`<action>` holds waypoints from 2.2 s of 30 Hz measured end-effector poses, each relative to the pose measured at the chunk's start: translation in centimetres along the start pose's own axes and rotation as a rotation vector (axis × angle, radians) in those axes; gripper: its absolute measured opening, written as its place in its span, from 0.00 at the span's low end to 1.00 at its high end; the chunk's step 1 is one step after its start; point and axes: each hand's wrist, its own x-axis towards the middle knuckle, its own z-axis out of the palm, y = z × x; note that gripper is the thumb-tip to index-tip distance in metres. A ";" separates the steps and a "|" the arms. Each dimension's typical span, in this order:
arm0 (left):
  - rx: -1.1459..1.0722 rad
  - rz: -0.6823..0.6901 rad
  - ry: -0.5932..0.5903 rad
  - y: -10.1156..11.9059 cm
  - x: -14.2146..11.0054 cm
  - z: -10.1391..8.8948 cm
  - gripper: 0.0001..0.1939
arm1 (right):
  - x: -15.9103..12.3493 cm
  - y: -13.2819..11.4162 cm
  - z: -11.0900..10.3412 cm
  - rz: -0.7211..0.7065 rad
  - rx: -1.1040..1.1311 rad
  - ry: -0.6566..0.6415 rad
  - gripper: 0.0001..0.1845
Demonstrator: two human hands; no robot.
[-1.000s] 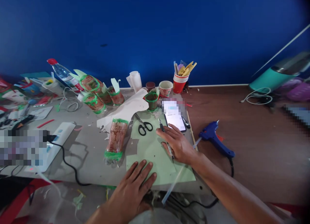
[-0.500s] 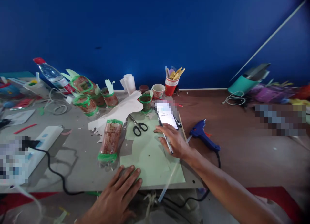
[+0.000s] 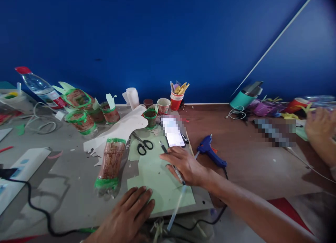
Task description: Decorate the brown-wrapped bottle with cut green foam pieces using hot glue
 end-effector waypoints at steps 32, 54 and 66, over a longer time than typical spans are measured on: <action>0.192 0.112 0.276 -1.0 0.3 -0.1 0.25 | -5.3 4.7 1.1 0.392 -0.173 0.141 0.20; 0.151 0.023 0.228 -0.1 0.0 0.4 0.27 | -4.5 0.8 -1.3 0.426 0.172 0.201 0.20; 0.084 0.067 0.239 0.7 -0.5 0.0 0.16 | -3.3 -3.8 3.0 0.208 0.134 -0.165 0.27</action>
